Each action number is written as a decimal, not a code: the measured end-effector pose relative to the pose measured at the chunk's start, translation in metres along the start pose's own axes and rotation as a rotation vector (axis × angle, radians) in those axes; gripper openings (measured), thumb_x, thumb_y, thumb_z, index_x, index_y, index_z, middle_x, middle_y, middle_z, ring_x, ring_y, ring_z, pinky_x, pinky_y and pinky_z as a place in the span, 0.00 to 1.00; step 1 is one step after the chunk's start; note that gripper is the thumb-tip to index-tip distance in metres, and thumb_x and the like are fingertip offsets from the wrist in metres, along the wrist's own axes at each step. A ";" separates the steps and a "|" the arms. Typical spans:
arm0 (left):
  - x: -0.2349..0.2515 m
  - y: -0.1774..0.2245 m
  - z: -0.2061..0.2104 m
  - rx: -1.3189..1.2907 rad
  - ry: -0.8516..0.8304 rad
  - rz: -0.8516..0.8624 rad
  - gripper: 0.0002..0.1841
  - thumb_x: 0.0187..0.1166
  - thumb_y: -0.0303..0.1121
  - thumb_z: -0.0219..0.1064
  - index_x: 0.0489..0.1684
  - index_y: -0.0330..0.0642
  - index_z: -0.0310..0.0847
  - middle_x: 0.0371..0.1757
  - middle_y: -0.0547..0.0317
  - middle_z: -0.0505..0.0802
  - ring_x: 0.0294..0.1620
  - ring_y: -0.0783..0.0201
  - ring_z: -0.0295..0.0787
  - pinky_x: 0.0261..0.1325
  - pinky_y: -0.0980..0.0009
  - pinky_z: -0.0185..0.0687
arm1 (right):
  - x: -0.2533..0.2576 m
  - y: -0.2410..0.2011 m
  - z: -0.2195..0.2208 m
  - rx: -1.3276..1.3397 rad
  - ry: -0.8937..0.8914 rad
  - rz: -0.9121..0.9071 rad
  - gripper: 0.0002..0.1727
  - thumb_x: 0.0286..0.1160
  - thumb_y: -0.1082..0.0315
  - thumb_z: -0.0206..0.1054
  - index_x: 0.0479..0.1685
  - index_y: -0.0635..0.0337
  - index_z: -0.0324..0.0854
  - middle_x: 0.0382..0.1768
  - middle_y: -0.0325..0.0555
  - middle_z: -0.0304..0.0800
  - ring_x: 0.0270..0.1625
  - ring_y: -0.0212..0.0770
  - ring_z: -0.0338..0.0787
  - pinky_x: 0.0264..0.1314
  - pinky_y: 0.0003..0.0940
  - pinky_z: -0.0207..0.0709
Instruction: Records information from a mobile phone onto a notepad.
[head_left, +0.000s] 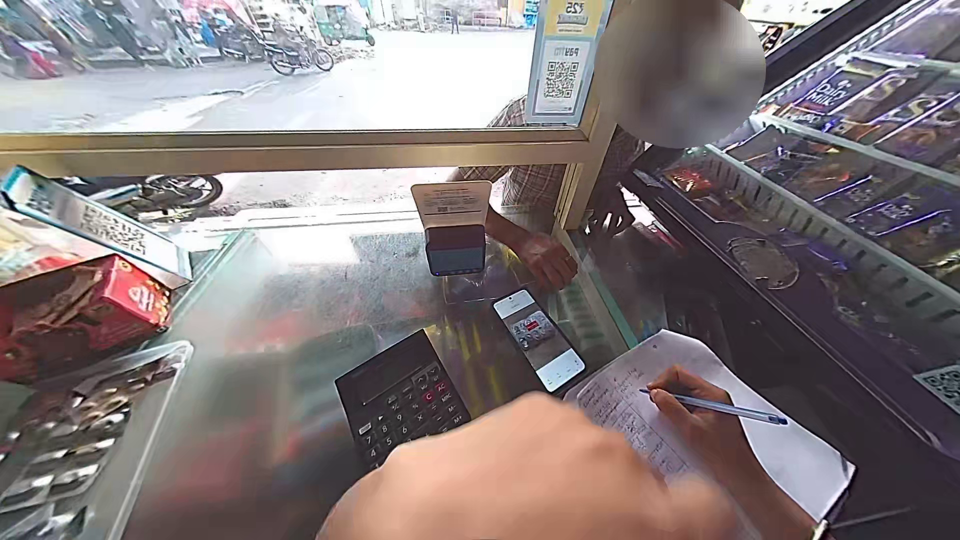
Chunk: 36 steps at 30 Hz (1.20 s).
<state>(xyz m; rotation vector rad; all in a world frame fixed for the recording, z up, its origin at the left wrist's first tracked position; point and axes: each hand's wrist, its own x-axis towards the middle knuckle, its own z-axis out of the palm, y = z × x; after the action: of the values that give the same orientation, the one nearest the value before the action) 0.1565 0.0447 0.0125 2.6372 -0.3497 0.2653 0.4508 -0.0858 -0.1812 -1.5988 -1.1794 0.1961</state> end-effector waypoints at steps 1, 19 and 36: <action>0.015 -0.013 0.000 0.031 -0.059 -0.167 0.26 0.80 0.54 0.67 0.57 0.37 0.84 0.33 0.47 0.91 0.35 0.47 0.91 0.37 0.48 0.83 | 0.000 0.000 0.000 -0.021 0.007 -0.013 0.05 0.61 0.64 0.67 0.23 0.51 0.83 0.19 0.20 0.81 0.22 0.09 0.75 0.24 0.06 0.67; 0.068 -0.142 0.053 0.109 -0.388 -0.241 0.52 0.57 0.46 0.87 0.90 0.53 0.63 0.94 0.50 0.60 0.96 0.41 0.35 0.88 0.31 0.19 | 0.000 0.004 0.000 0.032 0.012 0.061 0.05 0.63 0.62 0.67 0.25 0.51 0.84 0.21 0.21 0.83 0.24 0.10 0.77 0.25 0.07 0.68; 0.046 -0.119 0.082 0.430 -0.560 -0.095 0.23 0.71 0.08 0.60 0.65 0.30 0.78 0.62 0.39 0.86 0.70 0.41 0.82 0.89 0.41 0.49 | -0.002 0.000 -0.005 -0.048 -0.068 -0.050 0.06 0.66 0.67 0.66 0.29 0.58 0.84 0.27 0.25 0.86 0.30 0.09 0.81 0.32 0.05 0.73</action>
<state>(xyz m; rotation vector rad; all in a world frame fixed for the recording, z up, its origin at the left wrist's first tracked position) 0.2450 0.0999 -0.0977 3.1105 -0.3732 -0.4970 0.4528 -0.0901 -0.1799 -1.6132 -1.2834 0.1922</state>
